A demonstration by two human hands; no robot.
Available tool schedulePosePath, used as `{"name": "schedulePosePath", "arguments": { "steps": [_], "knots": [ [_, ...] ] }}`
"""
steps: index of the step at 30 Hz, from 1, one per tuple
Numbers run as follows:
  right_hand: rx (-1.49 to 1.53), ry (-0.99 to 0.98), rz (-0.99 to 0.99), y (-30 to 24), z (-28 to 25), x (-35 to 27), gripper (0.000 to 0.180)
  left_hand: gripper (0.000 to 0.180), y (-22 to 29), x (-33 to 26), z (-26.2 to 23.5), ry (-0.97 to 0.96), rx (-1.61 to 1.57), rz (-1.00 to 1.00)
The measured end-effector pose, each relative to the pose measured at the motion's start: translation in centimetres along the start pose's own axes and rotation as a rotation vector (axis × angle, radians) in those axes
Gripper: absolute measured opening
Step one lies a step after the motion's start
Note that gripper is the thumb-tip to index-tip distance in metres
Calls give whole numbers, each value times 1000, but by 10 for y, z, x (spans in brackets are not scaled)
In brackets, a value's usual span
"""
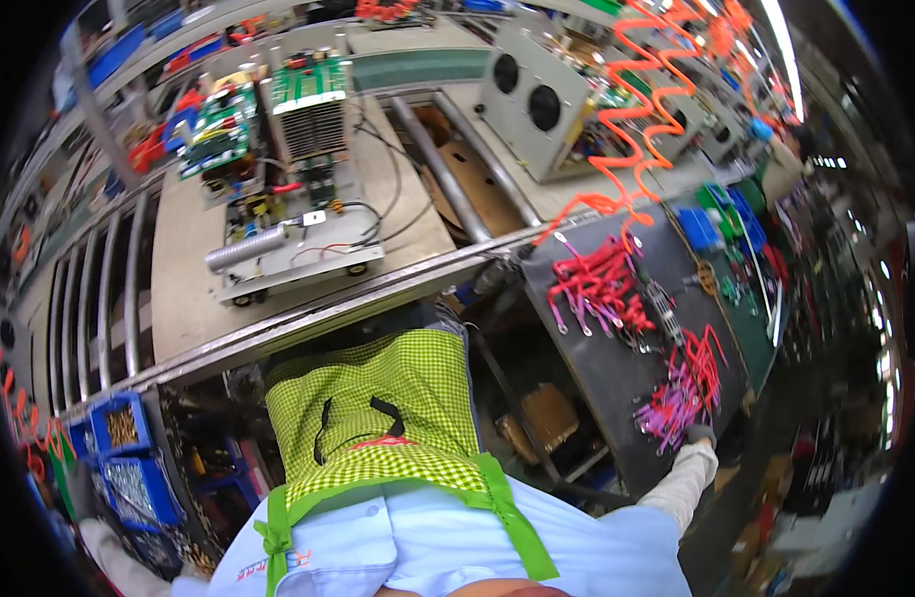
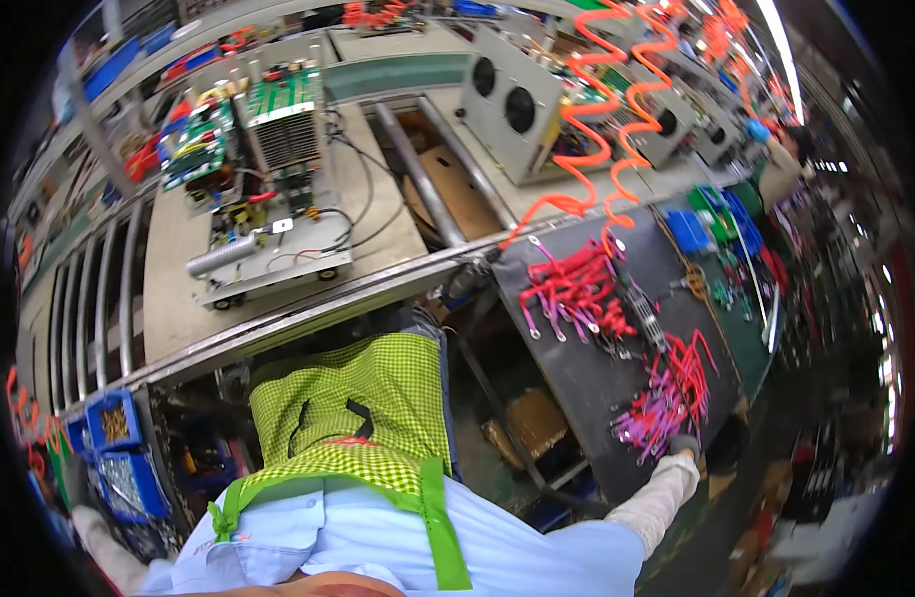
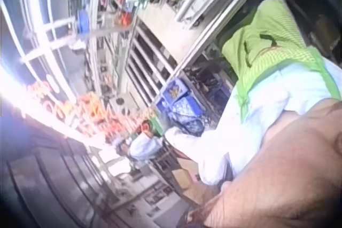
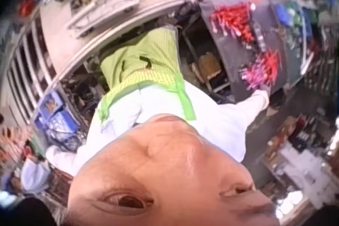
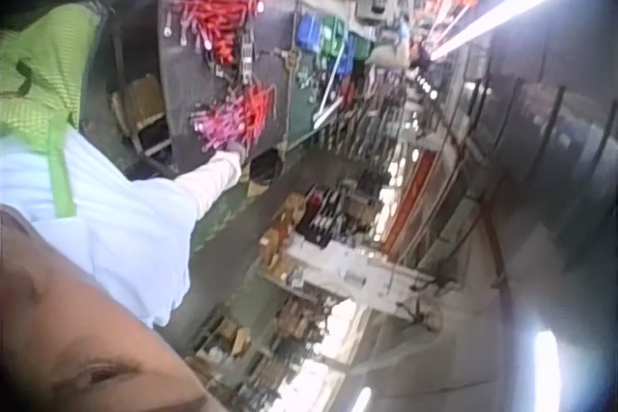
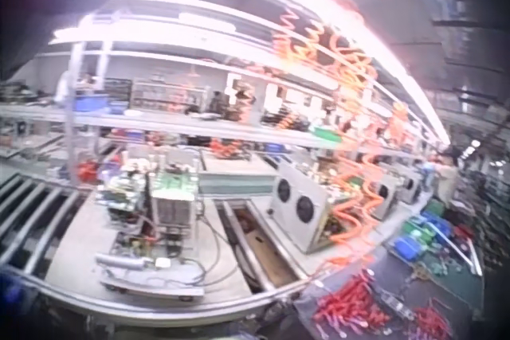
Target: The person assembles electronic components on a circuit board using a soldering iron and pliers. They connect wires to the board, secure components, and manipulate small parts within a metal chassis.
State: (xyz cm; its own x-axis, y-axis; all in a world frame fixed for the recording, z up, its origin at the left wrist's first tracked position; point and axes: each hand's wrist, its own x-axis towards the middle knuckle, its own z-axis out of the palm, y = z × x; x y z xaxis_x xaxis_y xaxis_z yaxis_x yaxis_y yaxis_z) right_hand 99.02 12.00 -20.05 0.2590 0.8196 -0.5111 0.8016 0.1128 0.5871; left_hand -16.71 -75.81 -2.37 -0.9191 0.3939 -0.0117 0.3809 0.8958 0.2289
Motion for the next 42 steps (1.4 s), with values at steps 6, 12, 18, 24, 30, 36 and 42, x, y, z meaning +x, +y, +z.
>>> {"name": "schedulePosePath", "arguments": {
  "steps": [6,12,18,24,30,36,42],
  "knots": [
    [234,90,119,-11,-16,-41,35,25,303,51,47,27,-1671,-47],
    [997,267,729,-44,-72,-88,52,17,514,25,163,-920,-1858,-58],
    [661,211,672,-2,-8,-22,42,21,663,-50,221,-1090,-1203,868],
    [602,129,462,-24,-26,7,34,18,721,-82,240,-1662,-1419,355],
    [-250,-111,9,103,57,-25,45,21,762,-79,276,-1819,-1368,682],
    [1131,444,733,-8,-84,-136,62,26,740,-72,237,-1667,-1244,401],
    [1518,1234,-149,-95,-270,-273,35,32,757,-20,171,-894,-1100,1189]
  ]
}}
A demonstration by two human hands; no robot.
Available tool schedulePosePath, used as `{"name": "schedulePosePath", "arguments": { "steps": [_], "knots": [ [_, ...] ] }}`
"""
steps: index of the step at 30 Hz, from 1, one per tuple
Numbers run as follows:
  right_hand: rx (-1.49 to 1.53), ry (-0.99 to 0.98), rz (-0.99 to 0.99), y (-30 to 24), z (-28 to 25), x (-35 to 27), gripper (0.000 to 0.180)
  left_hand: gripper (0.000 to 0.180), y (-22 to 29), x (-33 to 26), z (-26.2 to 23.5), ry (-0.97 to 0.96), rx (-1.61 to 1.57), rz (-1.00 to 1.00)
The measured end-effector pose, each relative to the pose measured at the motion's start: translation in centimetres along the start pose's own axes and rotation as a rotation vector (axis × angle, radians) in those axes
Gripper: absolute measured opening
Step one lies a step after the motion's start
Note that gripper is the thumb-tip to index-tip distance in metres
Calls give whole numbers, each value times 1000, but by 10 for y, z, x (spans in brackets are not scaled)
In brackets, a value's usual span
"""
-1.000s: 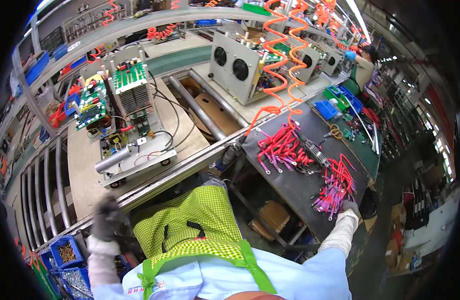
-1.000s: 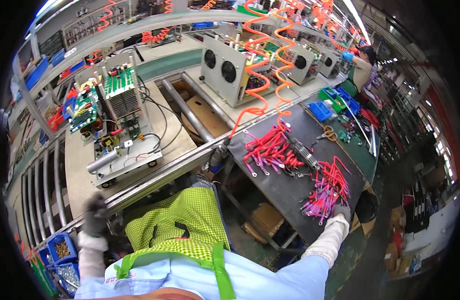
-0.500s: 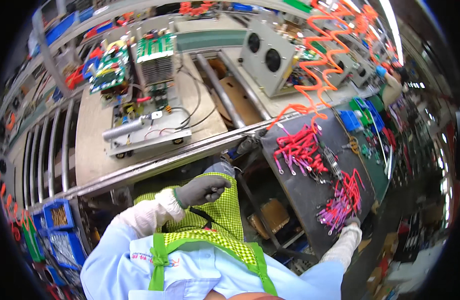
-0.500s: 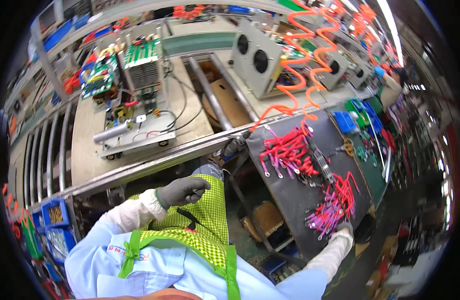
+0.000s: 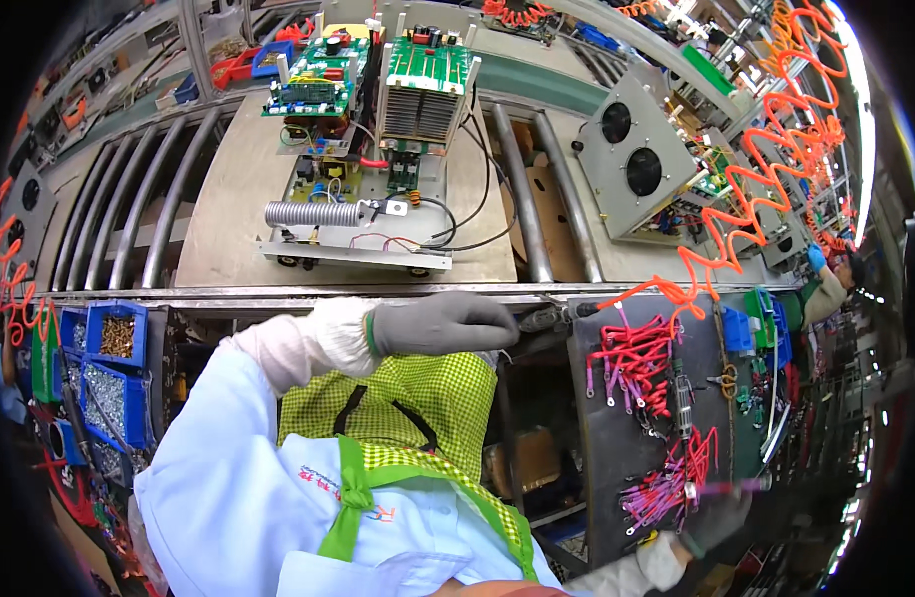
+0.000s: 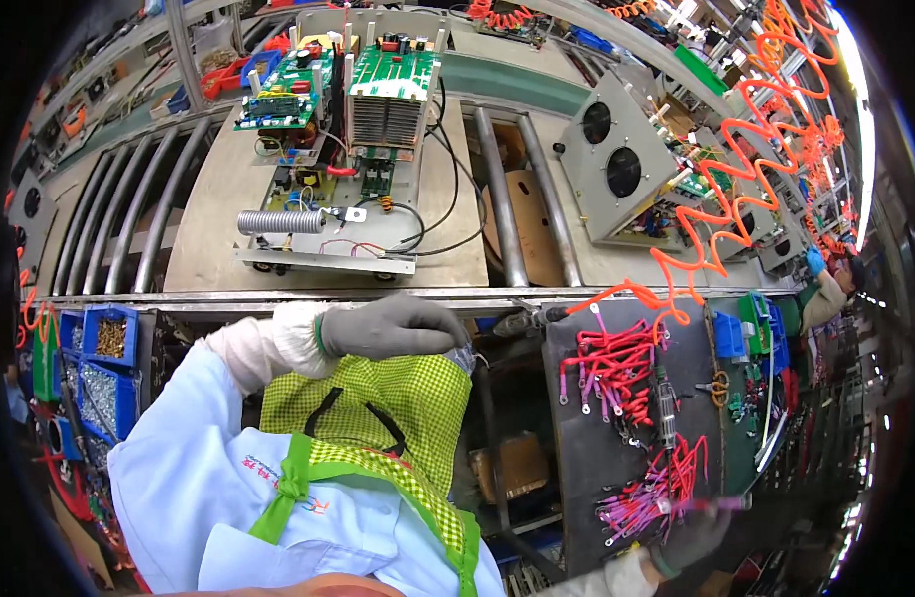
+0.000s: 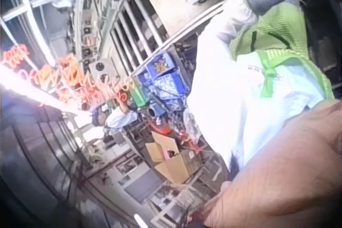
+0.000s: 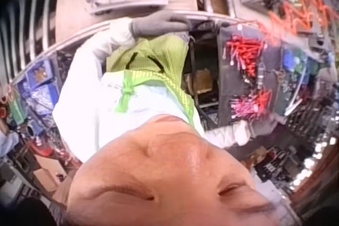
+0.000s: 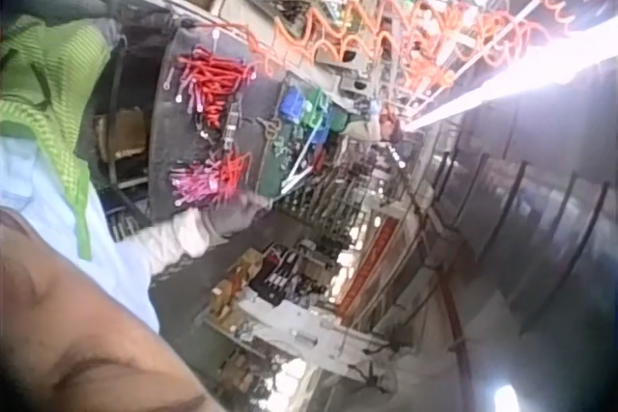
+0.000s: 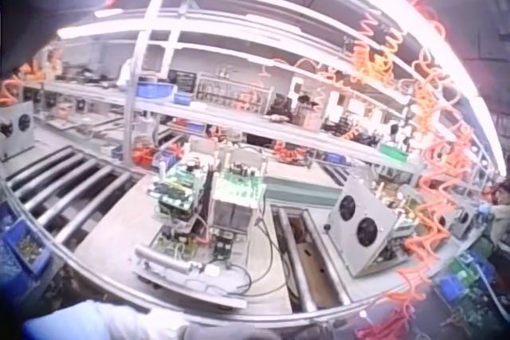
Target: The person assembles electronic components on a circuit board using a soldering iron and pliers. They connect wires to the board, secure components, and manipulate small parts within a metal chassis.
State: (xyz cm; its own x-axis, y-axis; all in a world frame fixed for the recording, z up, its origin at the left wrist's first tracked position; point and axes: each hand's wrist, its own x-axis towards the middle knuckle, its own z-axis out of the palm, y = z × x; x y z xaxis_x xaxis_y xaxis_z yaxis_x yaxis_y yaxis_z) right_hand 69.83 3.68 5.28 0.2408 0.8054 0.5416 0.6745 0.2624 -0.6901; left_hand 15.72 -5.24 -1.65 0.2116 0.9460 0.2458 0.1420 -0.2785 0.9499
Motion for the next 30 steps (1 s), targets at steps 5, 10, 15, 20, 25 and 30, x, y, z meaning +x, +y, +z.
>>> {"name": "schedulePosePath", "arguments": {
  "steps": [5,10,15,20,25,30],
  "knots": [
    [778,-561,-186,-196,208,-27,7,46,56,47,-15,73,531,183],
    [1129,-774,-93,-312,342,-64,15,29,59,46,-77,317,709,200],
    [1195,-957,85,-338,432,-111,22,32,20,20,-162,297,366,-200],
    [1363,-1207,775,-291,523,-148,24,30,-24,21,-205,355,345,-278],
    [1086,-1239,192,-282,566,-176,18,22,-74,26,-206,201,190,-160],
    [1238,-1298,897,-290,599,-167,28,32,-43,29,-201,222,64,-552]
  ]
}}
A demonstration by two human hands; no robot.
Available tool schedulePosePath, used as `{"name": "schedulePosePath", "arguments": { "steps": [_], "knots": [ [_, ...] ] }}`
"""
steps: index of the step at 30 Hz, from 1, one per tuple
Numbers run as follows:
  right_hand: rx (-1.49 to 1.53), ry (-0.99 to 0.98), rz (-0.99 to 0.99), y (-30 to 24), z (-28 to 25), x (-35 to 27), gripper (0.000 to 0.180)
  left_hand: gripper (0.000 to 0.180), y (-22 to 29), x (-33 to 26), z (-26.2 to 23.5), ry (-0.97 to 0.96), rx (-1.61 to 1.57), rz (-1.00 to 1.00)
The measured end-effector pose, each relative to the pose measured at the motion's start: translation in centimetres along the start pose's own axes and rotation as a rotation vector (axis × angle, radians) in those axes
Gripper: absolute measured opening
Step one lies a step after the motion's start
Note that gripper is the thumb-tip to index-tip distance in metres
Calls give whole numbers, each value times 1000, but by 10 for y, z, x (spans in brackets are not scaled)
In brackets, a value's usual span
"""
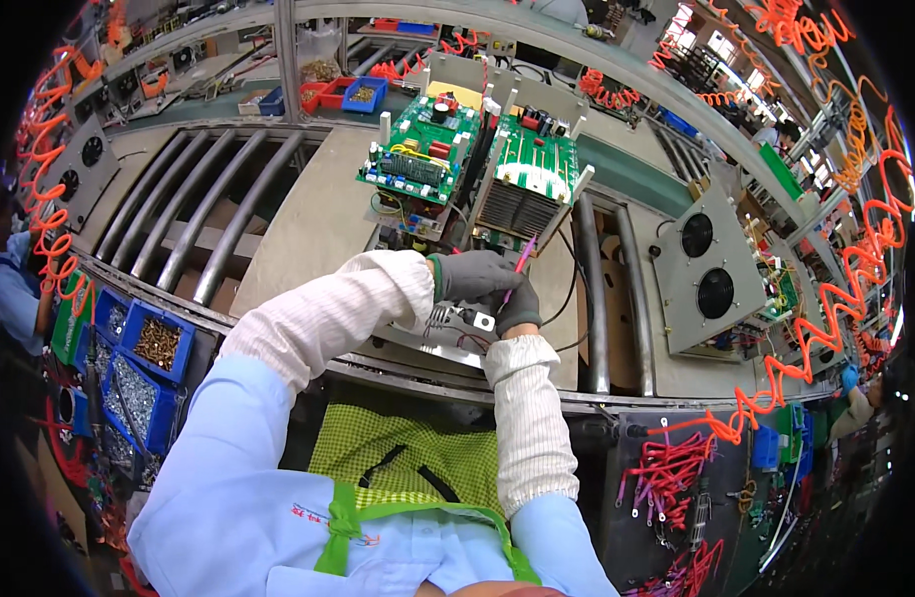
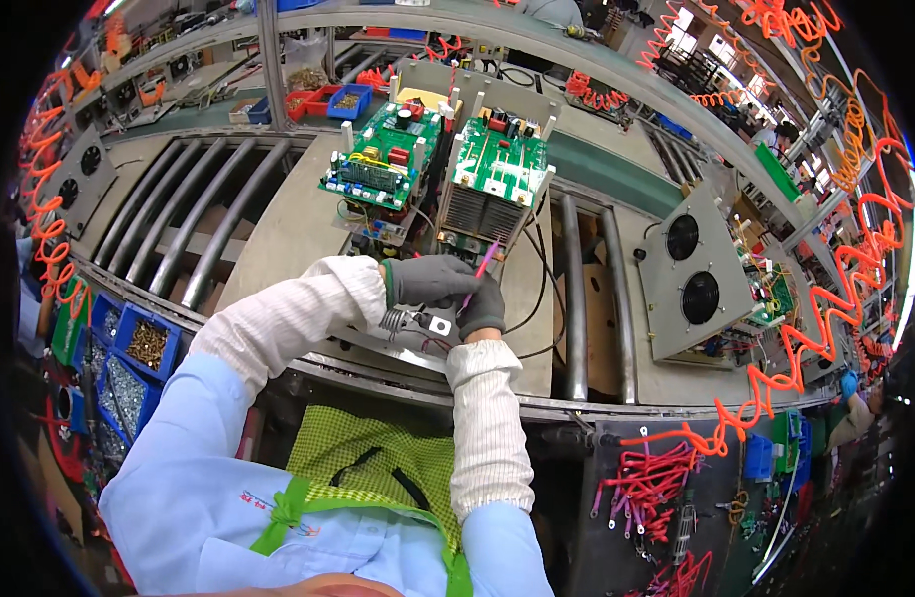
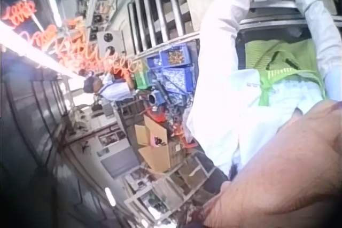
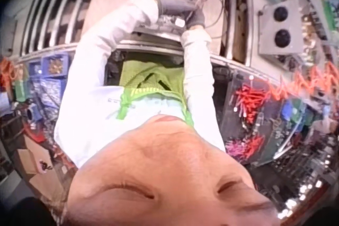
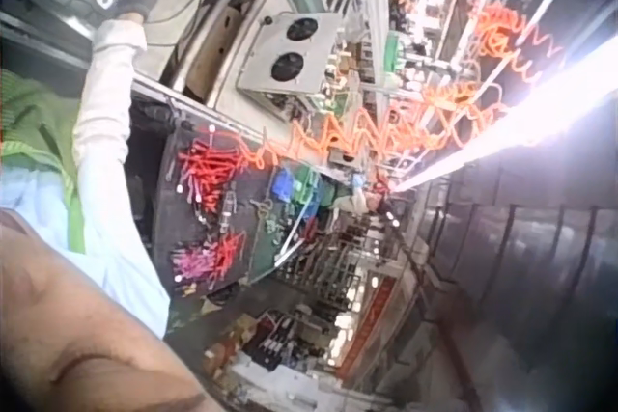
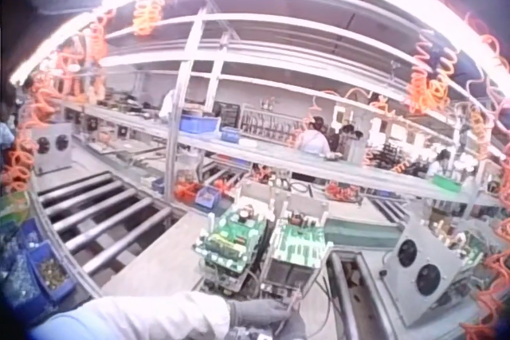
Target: The person assembles electronic components on a circuit board using a soldering iron and pliers. They connect wires to the board, secure components, and manipulate small parts within a metal chassis.
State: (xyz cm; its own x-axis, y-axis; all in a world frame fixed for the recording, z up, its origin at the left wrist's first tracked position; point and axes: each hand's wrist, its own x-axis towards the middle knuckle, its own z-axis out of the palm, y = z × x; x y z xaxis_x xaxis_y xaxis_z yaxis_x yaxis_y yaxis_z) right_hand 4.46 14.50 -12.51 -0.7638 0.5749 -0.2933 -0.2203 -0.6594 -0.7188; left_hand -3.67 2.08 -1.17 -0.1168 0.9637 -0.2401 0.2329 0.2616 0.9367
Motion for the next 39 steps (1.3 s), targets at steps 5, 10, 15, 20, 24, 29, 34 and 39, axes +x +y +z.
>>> {"name": "schedulePosePath", "arguments": {
  "steps": [5,10,15,20,24,29,34,39],
  "knots": [
    [-499,-15,-141,7,-32,33,27,35,-8,3,10,61,-88,-60],
    [-299,-122,-81,8,-7,27,28,39,-2,-9,8,75,-58,-151],
    [-507,-137,-199,12,-16,48,29,40,-10,4,6,104,54,-124],
    [-421,-164,-183,10,0,29,24,32,-19,-1,4,142,266,56],
    [-244,-192,-179,15,-4,36,23,23,-12,-1,5,113,339,45],
    [-289,-160,-172,16,-3,42,20,23,-1,-14,3,106,459,86],
    [-1096,-98,-530,20,-10,42,22,35,4,-22,8,301,-24,-89],
    [-582,-140,-393,29,-24,71,21,35,6,-14,9,269,50,-35]
  ]
}}
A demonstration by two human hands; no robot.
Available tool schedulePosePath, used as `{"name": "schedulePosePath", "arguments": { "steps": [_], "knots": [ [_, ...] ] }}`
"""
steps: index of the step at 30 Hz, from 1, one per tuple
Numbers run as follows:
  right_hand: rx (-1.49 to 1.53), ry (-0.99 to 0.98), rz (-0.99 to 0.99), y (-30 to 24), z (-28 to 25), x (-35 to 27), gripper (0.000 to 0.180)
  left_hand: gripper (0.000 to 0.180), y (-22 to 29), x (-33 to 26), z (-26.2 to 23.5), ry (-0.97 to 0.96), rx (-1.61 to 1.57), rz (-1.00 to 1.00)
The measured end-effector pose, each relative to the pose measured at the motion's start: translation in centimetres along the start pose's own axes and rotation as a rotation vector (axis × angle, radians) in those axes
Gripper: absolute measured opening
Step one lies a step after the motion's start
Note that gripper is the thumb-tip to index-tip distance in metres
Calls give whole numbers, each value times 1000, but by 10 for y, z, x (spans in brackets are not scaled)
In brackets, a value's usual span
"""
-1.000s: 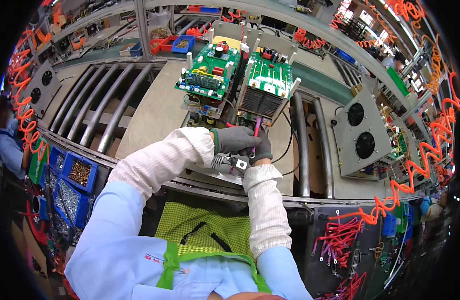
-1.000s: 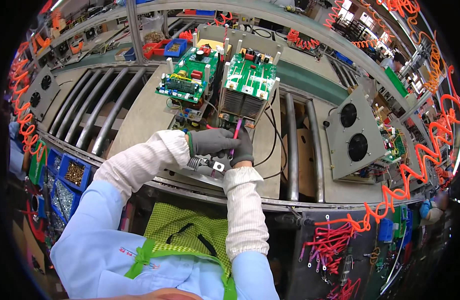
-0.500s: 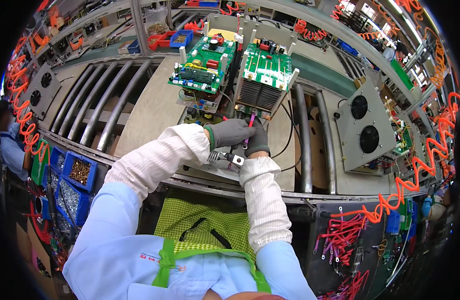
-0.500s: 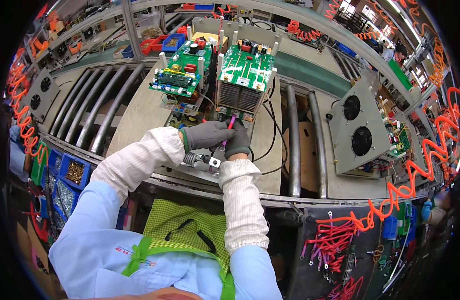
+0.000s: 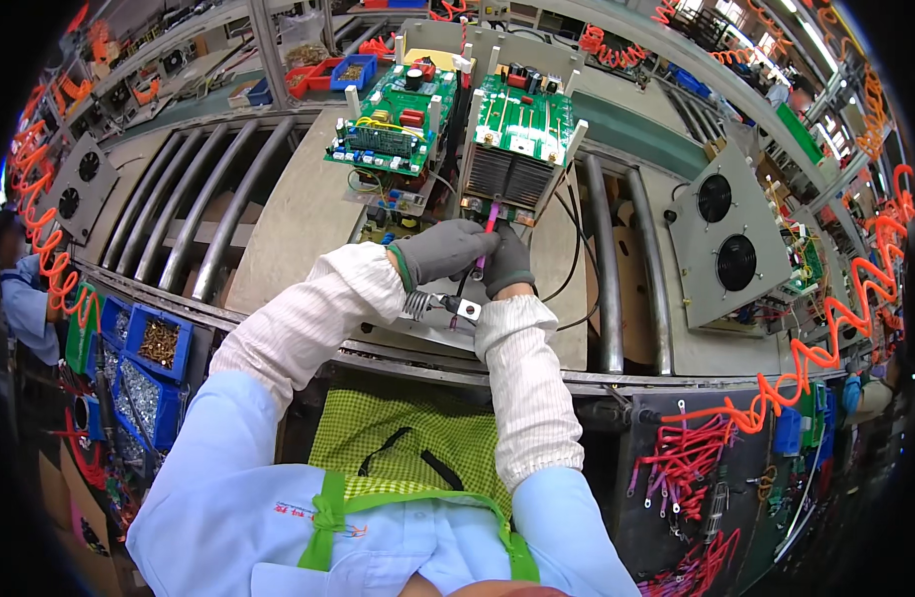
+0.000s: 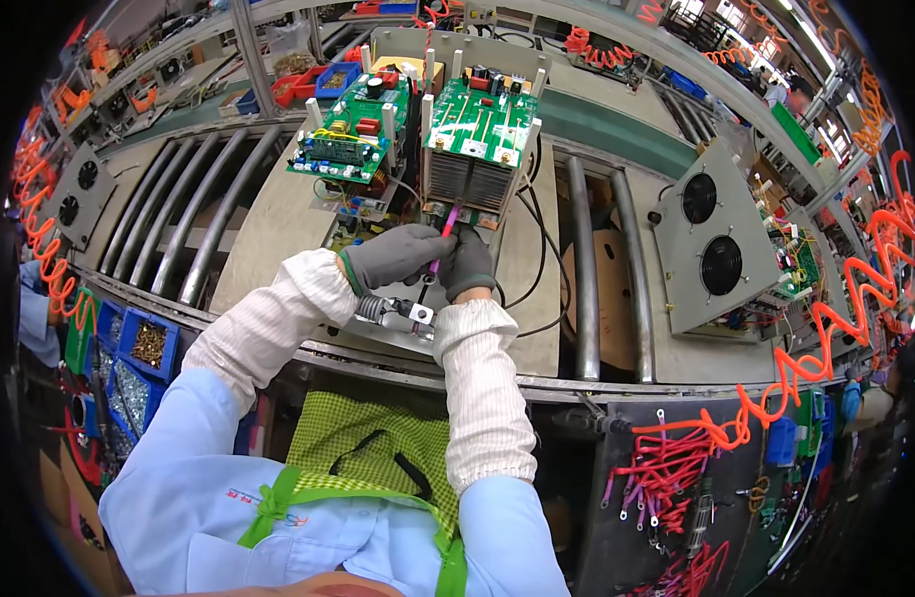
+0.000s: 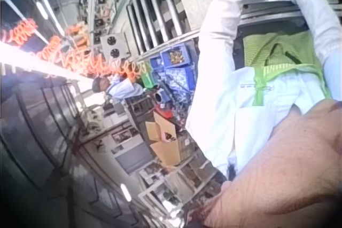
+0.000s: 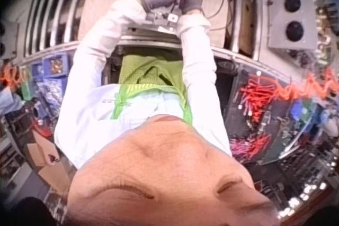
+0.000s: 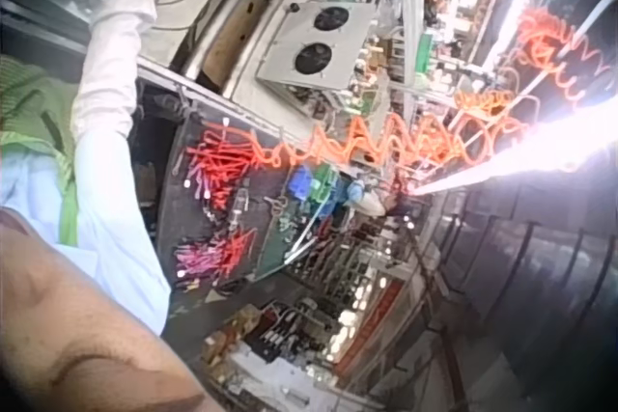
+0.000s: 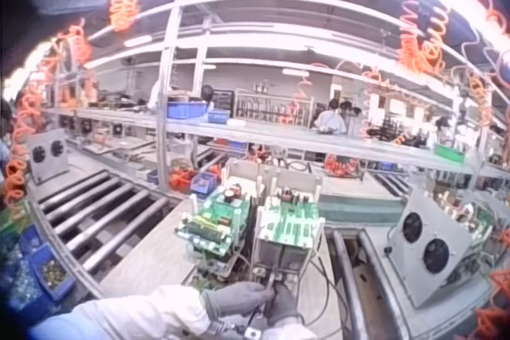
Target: The person assembles electronic components on a circuit board using a soldering iron and pliers. They connect wires to the board, secure components, and manipulate small parts within a metal chassis.
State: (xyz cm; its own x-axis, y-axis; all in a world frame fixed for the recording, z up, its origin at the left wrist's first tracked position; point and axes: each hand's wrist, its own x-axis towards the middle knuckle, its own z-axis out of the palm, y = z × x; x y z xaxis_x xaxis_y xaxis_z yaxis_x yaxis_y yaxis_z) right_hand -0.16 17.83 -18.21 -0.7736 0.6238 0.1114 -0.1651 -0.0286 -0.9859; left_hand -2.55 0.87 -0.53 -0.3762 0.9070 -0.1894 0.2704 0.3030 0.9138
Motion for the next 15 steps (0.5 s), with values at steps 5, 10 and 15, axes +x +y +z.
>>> {"name": "schedulePosePath", "arguments": {
  "steps": [5,10,15],
  "knots": [
    [-402,8,-66,-20,14,-14,23,34,-8,-3,-5,57,-92,-101],
    [-229,19,15,-13,7,-3,23,33,-13,7,-4,-4,-11,16],
    [-529,4,-62,-43,20,-20,29,33,-22,4,-9,2,122,144]
  ]
}}
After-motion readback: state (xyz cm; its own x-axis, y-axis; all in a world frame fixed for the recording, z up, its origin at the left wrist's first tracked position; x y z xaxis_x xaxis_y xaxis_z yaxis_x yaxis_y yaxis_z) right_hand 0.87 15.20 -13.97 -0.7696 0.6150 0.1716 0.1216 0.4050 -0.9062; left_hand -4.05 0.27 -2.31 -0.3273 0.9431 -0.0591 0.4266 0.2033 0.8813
